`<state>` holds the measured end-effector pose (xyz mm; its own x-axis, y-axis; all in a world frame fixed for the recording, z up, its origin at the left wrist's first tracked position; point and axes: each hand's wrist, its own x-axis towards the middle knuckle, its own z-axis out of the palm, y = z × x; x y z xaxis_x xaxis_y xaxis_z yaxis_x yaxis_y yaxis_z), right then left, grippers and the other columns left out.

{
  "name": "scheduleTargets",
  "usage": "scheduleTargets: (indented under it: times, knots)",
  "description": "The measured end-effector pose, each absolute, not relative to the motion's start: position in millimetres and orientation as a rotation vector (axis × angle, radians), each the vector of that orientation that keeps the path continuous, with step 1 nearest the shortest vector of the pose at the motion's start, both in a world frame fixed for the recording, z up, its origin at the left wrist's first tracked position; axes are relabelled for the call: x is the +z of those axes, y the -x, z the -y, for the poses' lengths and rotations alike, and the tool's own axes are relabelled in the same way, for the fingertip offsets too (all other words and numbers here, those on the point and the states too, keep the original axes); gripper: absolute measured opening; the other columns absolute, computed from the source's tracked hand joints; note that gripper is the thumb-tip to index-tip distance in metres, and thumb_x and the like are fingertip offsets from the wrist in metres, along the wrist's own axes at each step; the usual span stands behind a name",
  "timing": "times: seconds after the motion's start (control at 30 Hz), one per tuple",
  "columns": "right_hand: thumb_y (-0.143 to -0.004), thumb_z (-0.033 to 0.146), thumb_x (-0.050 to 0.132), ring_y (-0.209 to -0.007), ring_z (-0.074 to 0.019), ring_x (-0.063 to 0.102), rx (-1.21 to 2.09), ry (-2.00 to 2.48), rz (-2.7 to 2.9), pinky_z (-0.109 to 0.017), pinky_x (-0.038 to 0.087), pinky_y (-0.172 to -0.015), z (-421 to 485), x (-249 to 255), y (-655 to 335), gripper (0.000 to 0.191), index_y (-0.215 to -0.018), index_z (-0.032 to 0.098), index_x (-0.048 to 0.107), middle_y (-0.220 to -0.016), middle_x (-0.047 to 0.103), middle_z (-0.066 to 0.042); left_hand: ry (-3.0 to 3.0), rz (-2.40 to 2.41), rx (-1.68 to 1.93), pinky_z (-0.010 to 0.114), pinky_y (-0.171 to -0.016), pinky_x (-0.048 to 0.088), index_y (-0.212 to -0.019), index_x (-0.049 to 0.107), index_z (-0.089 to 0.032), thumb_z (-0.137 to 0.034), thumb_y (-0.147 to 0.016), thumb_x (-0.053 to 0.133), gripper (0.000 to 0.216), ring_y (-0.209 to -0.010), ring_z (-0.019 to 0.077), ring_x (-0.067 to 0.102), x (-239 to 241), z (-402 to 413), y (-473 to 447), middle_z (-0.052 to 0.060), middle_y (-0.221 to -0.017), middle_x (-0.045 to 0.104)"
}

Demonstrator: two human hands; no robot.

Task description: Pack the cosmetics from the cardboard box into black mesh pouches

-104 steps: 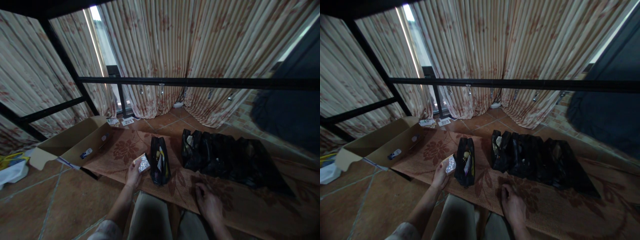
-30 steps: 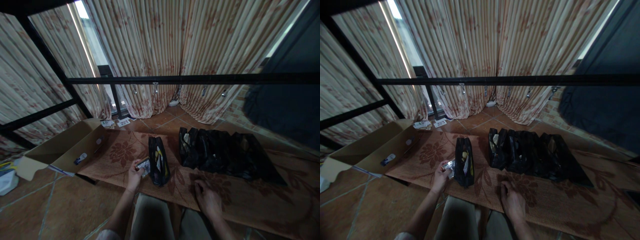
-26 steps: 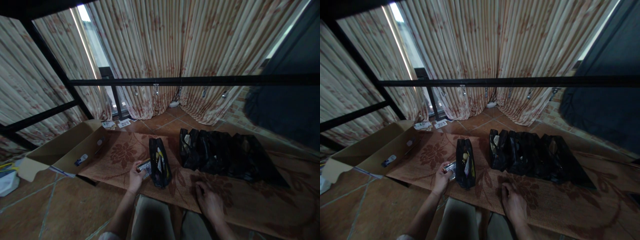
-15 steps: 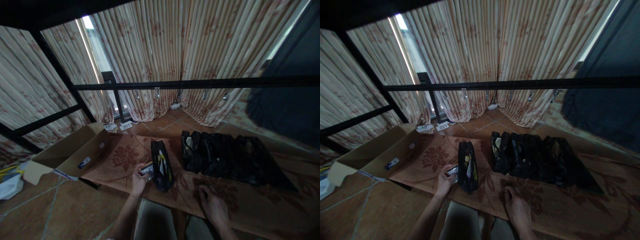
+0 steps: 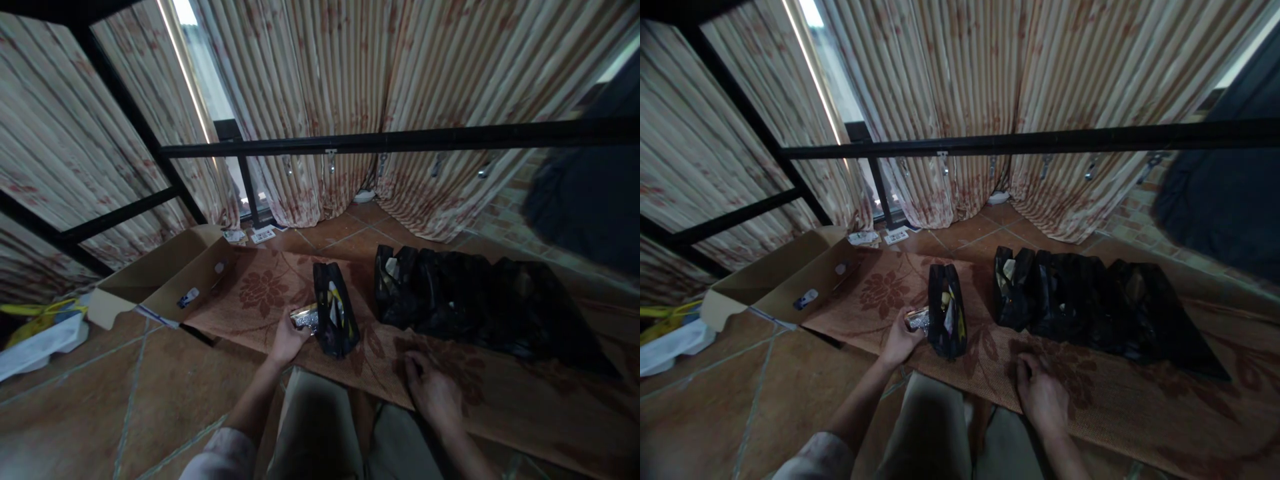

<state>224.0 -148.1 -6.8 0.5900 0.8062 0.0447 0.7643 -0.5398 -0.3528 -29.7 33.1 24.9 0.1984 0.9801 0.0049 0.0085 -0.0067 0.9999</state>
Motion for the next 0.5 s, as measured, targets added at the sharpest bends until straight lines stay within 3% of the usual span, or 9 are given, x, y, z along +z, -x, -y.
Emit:
scheduleTargets:
  times: [0.2,0.5]
  knots:
    - [-0.090,0.037,0.036,-0.068,-0.0120,0.059,0.128,2.455,1.302,-0.023,0.036,-0.059,148.6,-4.0,-223.2,0.031,-0.102,0.027,0.063,-0.104,0.063,-0.002,-1.382,-1.032,1.046,0.026,-0.070,0.044,-0.101,0.047,-0.018,-0.011,-0.059,0.065,0.046,-0.075,0.0145,0.060,24.7,-28.4,28.8,0.003,-0.085,0.063]
    - [-0.090,0.038,0.036,-0.070,-0.0115,0.058,0.129,2.445,1.319,-0.023,0.035,-0.060,148.6,-0.5,-223.0,0.032,-0.102,0.026,0.063,-0.104,0.062,-0.002,-1.357,-1.017,1.060,0.022,-0.063,0.042,-0.094,0.046,-0.019,-0.008,-0.056,0.065,0.044,-0.068,0.0120,0.055,37.8,-18.8,25.1,-0.001,-0.079,0.059]
